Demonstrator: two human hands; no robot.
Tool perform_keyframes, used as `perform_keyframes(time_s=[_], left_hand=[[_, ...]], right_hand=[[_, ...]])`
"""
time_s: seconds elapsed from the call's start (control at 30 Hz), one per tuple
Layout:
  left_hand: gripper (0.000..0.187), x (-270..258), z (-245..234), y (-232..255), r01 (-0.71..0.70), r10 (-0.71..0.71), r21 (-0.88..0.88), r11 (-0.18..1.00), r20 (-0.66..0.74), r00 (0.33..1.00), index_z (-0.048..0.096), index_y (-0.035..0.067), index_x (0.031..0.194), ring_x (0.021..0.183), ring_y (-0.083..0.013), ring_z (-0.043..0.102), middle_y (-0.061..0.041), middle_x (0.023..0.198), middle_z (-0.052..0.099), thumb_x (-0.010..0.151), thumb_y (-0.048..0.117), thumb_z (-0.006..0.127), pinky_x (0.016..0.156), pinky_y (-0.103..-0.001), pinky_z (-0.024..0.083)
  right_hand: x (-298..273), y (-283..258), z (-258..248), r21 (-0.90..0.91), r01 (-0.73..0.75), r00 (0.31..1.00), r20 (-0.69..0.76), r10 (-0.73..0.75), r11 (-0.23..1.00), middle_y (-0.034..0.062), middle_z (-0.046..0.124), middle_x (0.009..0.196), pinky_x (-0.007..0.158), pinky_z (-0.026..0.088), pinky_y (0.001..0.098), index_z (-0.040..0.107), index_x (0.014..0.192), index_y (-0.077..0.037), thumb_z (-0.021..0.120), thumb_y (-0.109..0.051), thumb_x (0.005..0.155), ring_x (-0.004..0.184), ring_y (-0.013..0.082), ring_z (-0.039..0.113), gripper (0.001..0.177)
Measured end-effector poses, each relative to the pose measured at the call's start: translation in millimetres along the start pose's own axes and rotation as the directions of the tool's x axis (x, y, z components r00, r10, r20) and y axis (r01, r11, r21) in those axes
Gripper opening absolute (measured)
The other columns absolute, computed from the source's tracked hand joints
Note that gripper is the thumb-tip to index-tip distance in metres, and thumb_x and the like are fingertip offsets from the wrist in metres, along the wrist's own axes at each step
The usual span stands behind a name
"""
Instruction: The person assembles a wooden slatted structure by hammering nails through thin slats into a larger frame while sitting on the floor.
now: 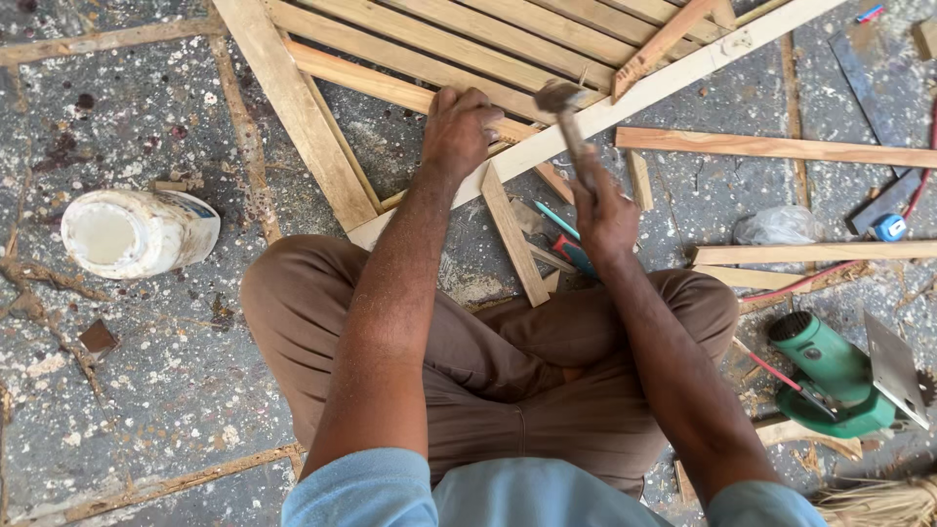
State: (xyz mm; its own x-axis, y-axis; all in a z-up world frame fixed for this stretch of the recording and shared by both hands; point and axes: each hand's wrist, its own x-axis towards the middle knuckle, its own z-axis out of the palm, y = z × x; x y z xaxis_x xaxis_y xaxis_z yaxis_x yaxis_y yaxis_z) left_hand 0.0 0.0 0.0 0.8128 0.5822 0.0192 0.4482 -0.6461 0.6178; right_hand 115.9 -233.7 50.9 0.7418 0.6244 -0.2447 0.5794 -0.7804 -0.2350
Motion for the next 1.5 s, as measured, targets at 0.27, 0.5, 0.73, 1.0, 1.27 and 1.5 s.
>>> perform_keyframes(time_s=[0.27, 0.5, 0.73, 1.0, 1.27, 1.5], left_hand=[[0.035, -4.7, -8.1, -9.8, -0.155, 0.143, -0.057, 0.986, -0.165, 0.976, 0.08, 0.021, 0.111, 0.115, -0.027, 0.054, -0.001, 0.12, 0.069, 0.078, 0.013, 0.086, 0.106, -0.042, 0.043], [0.036, -5.2, -20.1, 17.4, -0.194, 0.183, -0.025, 0.981, -0.239, 0.954, 0.075, 0.006, 0.109, 0.109, -0.0319, 0.056, -0.012, 0.113, 0.065, 0.075, 0.006, 0.086, 0.095, -0.048, 0.045], [0.013, 9.1, 24.8, 100.3, -0.274, 0.21, -0.402, 0.874, -0.196, 0.958, 0.07, 0.008, 0.097, 0.092, -0.02, 0.071, -0.006, 0.1, 0.071, 0.09, 0.005, 0.081, 0.083, -0.034, 0.058], [0.009, 61.6, 193.0, 234.2, -0.073, 0.141, -0.338, 0.938, 0.182, 0.973, 0.071, 0.011, 0.093, 0.082, -0.0181, 0.074, -0.004, 0.093, 0.074, 0.088, 0.017, 0.075, 0.075, -0.035, 0.059], [0.014, 92.0, 229.1, 272.8, 0.157, -0.12, -0.187, 0.97, 0.192, 0.974, 0.075, 0.012, 0.088, 0.083, -0.0254, 0.075, -0.005, 0.086, 0.078, 0.087, 0.026, 0.074, 0.073, -0.044, 0.058], [0.025, 91.3, 223.0, 313.3, 0.339, -0.337, 0.038, 0.94, 0.252, 0.907, 0.072, 0.008, 0.1, 0.091, -0.0252, 0.075, -0.009, 0.101, 0.074, 0.086, 0.028, 0.076, 0.076, -0.042, 0.06]], right_hand=[[-13.5, 1.3, -9.3, 0.11, 0.42, 0.856, -0.377, -0.354, 0.901, 0.0258, 0.073, 0.103, 0.07, 0.06, 0.0495, 0.054, 0.149, -0.013, 0.073, -0.017, 0.098, 0.083, 0.0428, 0.072, 0.054], [-32.1, 41.7, -61.6, 0.808, 0.169, 0.935, -0.313, 0.168, 0.565, 0.0163, 0.069, 0.094, 0.051, 0.048, 0.0341, 0.04, 0.159, -0.015, 0.068, -0.015, 0.107, 0.062, 0.0175, 0.059, 0.06], [-23.2, 122.5, -101.4, 0.916, 0.389, 0.785, -0.272, 0.556, -0.102, 0.0151, 0.07, 0.091, 0.048, 0.053, 0.0318, 0.028, 0.158, -0.014, 0.063, -0.017, 0.104, 0.058, 0.0191, 0.063, 0.064], [-9.2, 186.1, -79.1, 0.756, 0.644, 0.357, -0.156, 0.921, -0.121, 0.0164, 0.066, 0.088, 0.045, 0.053, 0.0307, 0.022, 0.156, -0.018, 0.058, -0.008, 0.095, 0.059, 0.0201, 0.062, 0.071], [-3.9, 180.9, -88.8, 0.752, 0.633, 0.417, -0.129, 0.9, -0.185, 0.015, 0.064, 0.089, 0.047, 0.051, 0.0301, 0.017, 0.156, -0.021, 0.055, -0.011, 0.099, 0.06, 0.0189, 0.06, 0.07], [-0.5, 176.7, -90.9, 0.753, 0.607, 0.478, -0.089, 0.874, -0.255, 0.015, 0.064, 0.092, 0.048, 0.05, 0.0315, 0.018, 0.157, -0.02, 0.055, -0.015, 0.099, 0.059, 0.02, 0.058, 0.07]])
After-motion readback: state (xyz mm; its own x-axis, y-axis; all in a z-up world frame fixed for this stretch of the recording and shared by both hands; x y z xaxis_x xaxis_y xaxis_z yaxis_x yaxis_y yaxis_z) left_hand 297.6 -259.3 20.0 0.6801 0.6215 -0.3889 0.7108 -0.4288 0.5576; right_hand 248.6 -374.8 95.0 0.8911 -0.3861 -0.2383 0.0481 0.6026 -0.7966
